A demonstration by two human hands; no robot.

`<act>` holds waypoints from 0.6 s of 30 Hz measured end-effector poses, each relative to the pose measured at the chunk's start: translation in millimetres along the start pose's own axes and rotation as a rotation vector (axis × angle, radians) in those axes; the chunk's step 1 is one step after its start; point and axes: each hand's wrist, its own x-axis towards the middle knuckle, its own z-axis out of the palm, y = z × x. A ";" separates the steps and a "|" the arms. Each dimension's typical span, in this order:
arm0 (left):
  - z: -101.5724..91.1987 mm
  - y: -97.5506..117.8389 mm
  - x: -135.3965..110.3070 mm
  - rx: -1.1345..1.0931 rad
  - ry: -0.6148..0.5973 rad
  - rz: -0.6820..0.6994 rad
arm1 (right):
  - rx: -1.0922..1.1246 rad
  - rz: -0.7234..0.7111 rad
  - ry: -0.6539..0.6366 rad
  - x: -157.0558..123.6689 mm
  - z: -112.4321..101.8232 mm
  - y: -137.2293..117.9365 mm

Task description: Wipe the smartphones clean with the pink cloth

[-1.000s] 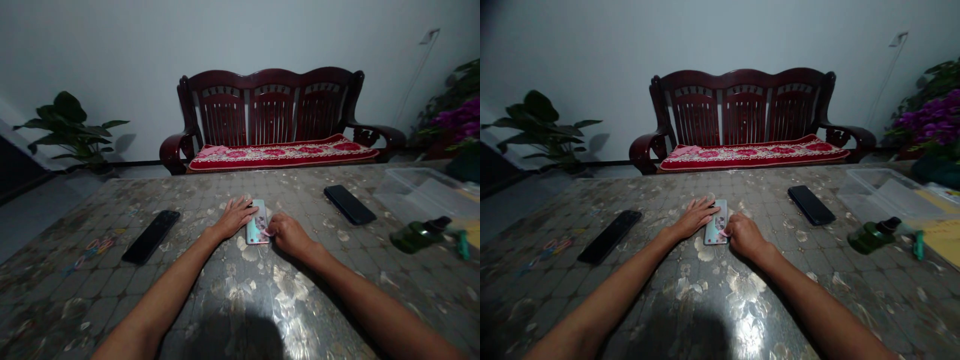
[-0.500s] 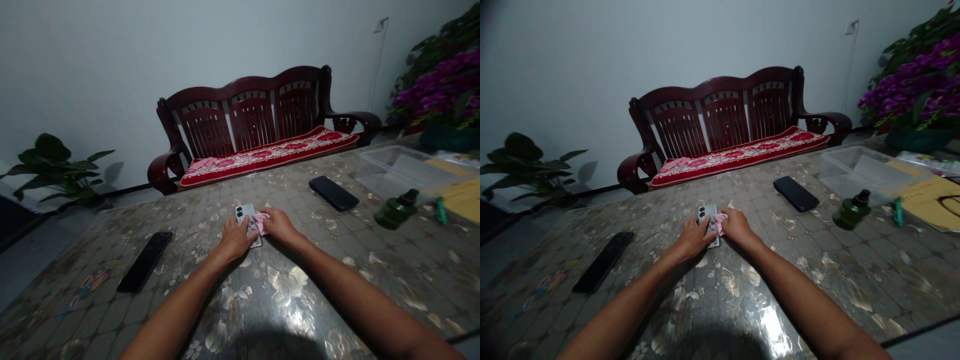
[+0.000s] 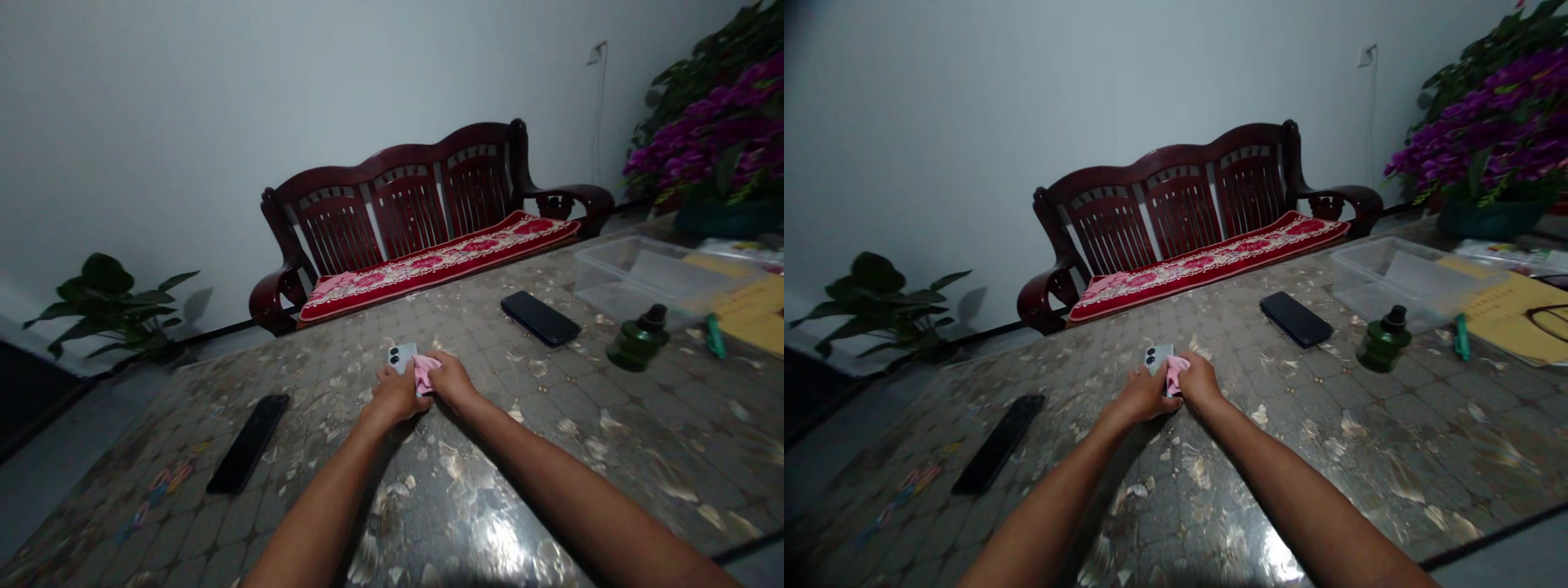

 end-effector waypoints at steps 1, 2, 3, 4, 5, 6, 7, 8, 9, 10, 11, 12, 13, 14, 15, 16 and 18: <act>0.5 0.1 1.2 0.008 -0.001 -0.001 | 0.058 0.036 -0.003 0.8 1.5 0.4; 1.3 0.0 2.3 0.015 -0.002 -0.001 | 0.099 0.058 -0.002 1.5 2.8 0.5; 2.4 -0.1 3.2 0.019 -0.003 0.000 | 0.124 0.067 0.001 1.8 4.0 0.2; 3.5 -0.2 3.9 0.022 -0.006 0.000 | 0.144 0.069 0.004 1.8 4.9 -0.3; 4.6 -0.3 4.4 0.020 -0.010 -0.002 | 0.171 0.074 0.008 1.4 5.6 -1.3; 5.5 -0.5 4.6 0.013 -0.016 -0.005 | 0.201 0.081 0.012 0.5 6.1 -2.6; 6.2 -1.0 4.8 0.003 -0.023 -0.010 | 0.232 0.090 0.014 -0.9 6.5 -4.3; 6.7 -2.0 5.0 -0.010 -0.026 -0.012 | 0.263 0.101 0.017 -2.6 6.9 -6.2; 7.0 -3.7 5.3 -0.027 -0.018 -0.010 | 0.293 0.113 0.019 -4.6 7.5 -8.4; 7.1 -6.3 5.7 -0.052 0.000 0.005 | 0.321 0.125 0.018 -6.7 8.4 -10.8; 7.1 -9.6 6.2 -0.089 0.024 0.032 | 0.347 0.135 0.015 -8.9 9.6 -13.4; 7.0 -13.8 6.8 -0.138 0.053 0.071 | 0.369 0.142 0.008 -11.0 11.3 -16.1; 6.9 -18.8 7.4 -0.207 0.074 0.124 | 0.388 0.145 0.000 -12.8 13.4 -18.9; 6.9 -24.3 8.0 -0.287 0.087 0.171 | 0.400 0.142 -0.011 -14.3 15.9 -21.9; 7.0 -30.1 8.5 -0.364 0.096 0.209 | 0.407 0.134 -0.023 -15.1 18.4 -25.0; 7.3 -36.1 8.9 -0.430 0.110 0.235 | 0.408 0.123 -0.035 -15.3 20.6 -28.4; 8.2 -47.8 9.5 -0.525 0.140 0.257 | 0.406 0.105 -0.057 -13.6 22.7 -36.0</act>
